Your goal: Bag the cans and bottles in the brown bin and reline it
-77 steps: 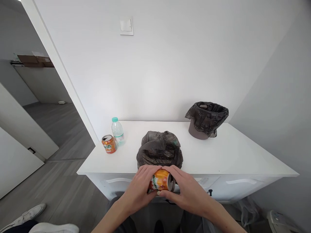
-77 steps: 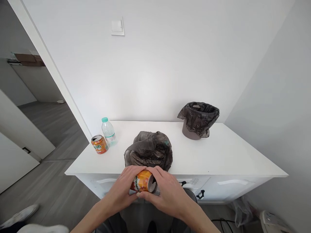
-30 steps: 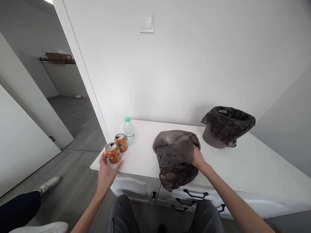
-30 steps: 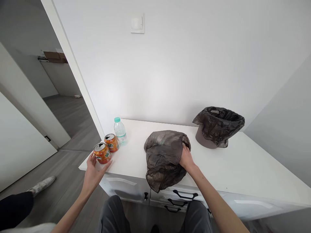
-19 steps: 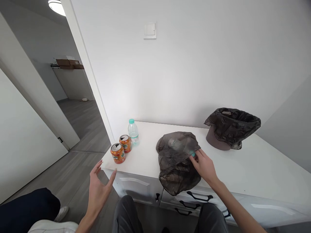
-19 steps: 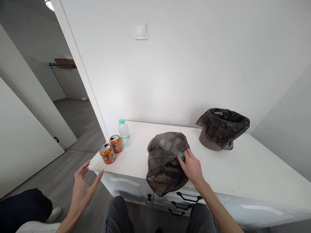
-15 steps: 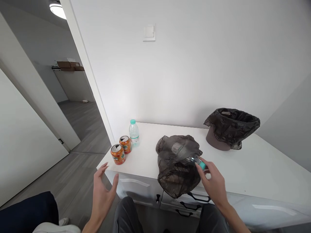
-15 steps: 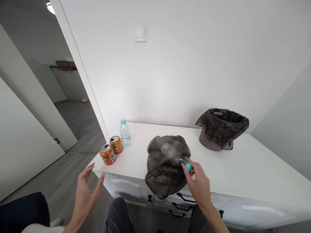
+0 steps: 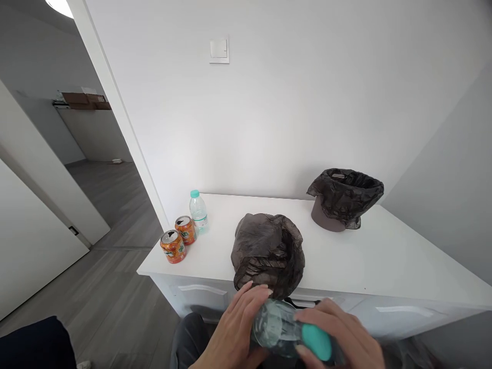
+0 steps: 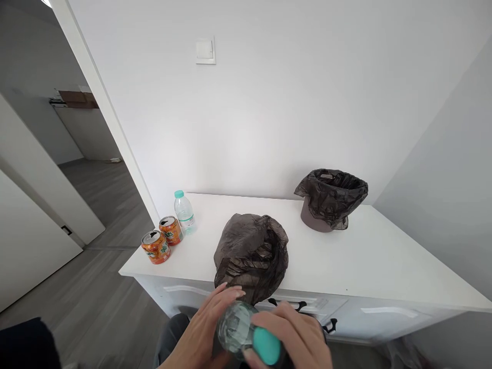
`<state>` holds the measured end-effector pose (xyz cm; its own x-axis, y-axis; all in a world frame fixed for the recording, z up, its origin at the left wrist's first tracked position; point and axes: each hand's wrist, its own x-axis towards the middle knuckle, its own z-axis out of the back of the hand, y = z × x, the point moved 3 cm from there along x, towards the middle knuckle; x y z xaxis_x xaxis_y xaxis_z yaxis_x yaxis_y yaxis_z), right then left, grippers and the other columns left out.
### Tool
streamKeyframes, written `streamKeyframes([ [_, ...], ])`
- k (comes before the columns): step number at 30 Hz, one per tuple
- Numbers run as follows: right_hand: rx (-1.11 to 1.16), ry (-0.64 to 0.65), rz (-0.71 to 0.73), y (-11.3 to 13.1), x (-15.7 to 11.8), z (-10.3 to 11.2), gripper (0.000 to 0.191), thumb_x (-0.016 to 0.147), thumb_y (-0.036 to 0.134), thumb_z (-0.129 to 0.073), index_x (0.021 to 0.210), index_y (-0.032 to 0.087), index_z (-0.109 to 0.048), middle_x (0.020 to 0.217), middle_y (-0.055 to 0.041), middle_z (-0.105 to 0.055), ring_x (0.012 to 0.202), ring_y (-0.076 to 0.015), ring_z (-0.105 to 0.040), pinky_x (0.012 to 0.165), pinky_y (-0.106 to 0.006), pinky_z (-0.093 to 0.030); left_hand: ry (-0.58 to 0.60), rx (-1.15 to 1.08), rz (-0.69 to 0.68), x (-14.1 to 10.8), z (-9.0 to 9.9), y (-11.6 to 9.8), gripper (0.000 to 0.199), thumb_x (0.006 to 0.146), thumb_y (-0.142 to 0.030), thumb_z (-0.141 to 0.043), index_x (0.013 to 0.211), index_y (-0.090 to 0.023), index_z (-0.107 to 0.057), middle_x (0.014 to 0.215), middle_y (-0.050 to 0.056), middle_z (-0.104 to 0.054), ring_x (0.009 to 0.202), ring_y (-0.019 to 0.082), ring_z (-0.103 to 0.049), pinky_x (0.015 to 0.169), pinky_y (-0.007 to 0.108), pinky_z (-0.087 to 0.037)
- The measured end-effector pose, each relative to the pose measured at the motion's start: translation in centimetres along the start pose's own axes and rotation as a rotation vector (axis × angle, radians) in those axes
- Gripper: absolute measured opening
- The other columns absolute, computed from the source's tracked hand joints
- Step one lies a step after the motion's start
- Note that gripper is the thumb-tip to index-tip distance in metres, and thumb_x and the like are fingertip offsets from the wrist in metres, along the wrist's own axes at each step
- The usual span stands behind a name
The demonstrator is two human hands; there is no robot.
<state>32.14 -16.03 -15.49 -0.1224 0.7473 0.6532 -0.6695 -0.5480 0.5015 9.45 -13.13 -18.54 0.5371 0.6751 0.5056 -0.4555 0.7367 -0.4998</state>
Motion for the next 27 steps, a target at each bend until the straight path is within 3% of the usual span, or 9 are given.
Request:
streamKeyframes([
  [4,0.251,0.311,-0.063,1.7,3.2,-4.6,0.05,0.09,0.045,-0.073,0.137,0.03,-0.062,0.124,-0.0114,-0.067,0.092,-0.0239,-0.071,0.072,-0.031,-0.062,-0.074,-0.151,0.231,-1.1,0.9,2.3,0.067,0.095,-0.021,-0.063,0.153,-0.034,-0.033,0.146,0.013,-0.059,0.131,0.03,-0.063,0.105,0.05,-0.059],
  [8,0.417,0.498,-0.15,3.5,6.1,-8.6,0.058,0.083,0.035,-0.079,0.138,0.033,-0.06,0.137,-0.0065,-0.061,0.094,-0.0197,-0.07,0.078,-0.029,-0.06,-0.132,-0.187,0.294,-2.7,2.0,5.1,0.067,0.096,-0.03,-0.064,0.155,-0.034,-0.035,0.15,0.014,-0.056,0.136,0.034,-0.059,0.107,0.052,-0.057],
  [12,0.525,0.462,-0.196,5.6,9.8,-11.9,0.056,0.079,0.035,-0.081,0.131,0.028,-0.062,0.122,-0.003,-0.069,0.072,-0.0133,-0.065,0.074,-0.029,-0.057,-0.343,-0.137,0.466,-4.0,3.0,7.7,0.072,0.098,-0.036,-0.061,0.161,-0.033,-0.026,0.159,0.015,-0.046,0.146,0.036,-0.048,0.113,0.057,-0.051],
  [15,0.463,0.372,-0.294,5.8,13.7,-15.0,0.057,0.082,0.045,-0.078,0.131,0.023,-0.059,0.106,-0.0031,-0.072,0.07,-0.0152,-0.064,0.07,-0.03,-0.055,-0.543,-0.106,0.65,-5.3,3.8,9.3,0.07,0.098,-0.046,-0.062,0.158,-0.032,-0.029,0.159,0.016,-0.043,0.144,0.038,-0.049,0.104,0.056,-0.056],
  [18,0.337,0.368,-0.305,4.8,17.1,-19.4,0.059,0.084,0.051,-0.075,0.133,0.022,-0.057,0.116,-0.0057,-0.071,0.072,-0.0158,-0.066,0.077,-0.034,-0.053,-0.713,-0.031,0.758,-6.8,4.8,11.1,0.069,0.093,-0.055,-0.065,0.151,-0.029,-0.038,0.153,0.017,-0.045,0.137,0.039,-0.053,0.092,0.053,-0.061],
  [21,0.254,0.408,-0.28,3.2,19.0,-23.9,0.058,0.086,0.053,-0.072,0.133,0.023,-0.056,0.131,-0.0073,-0.067,0.074,-0.0155,-0.067,0.083,-0.037,-0.052,-0.857,0.147,0.752,-8.4,6.5,13.6,0.077,0.088,-0.06,-0.069,0.149,-0.023,-0.039,0.151,0.018,-0.044,0.138,0.039,-0.049,0.106,0.059,-0.052],
  [24,0.221,0.416,-0.293,2.0,19.8,-26.7,0.057,0.087,0.054,-0.07,0.133,0.024,-0.056,0.135,-0.0078,-0.065,0.076,-0.0168,-0.067,0.083,-0.038,-0.051,-0.859,0.209,0.785,-9.6,8.1,16.8,0.087,0.088,-0.061,-0.068,0.156,-0.021,-0.031,0.157,0.018,-0.04,0.142,0.039,-0.045,0.115,0.06,-0.045],
  [27,0.229,0.402,-0.319,1.7,20.5,-27.9,0.057,0.089,0.055,-0.068,0.135,0.023,-0.055,0.136,-0.0092,-0.065,0.08,-0.0192,-0.068,0.083,-0.038,-0.051,-0.779,0.256,0.828,-10.0,9.1,19.6,0.086,0.09,-0.063,-0.064,0.157,-0.021,-0.031,0.159,0.018,-0.042,0.147,0.039,-0.042,0.119,0.061,-0.039],
])
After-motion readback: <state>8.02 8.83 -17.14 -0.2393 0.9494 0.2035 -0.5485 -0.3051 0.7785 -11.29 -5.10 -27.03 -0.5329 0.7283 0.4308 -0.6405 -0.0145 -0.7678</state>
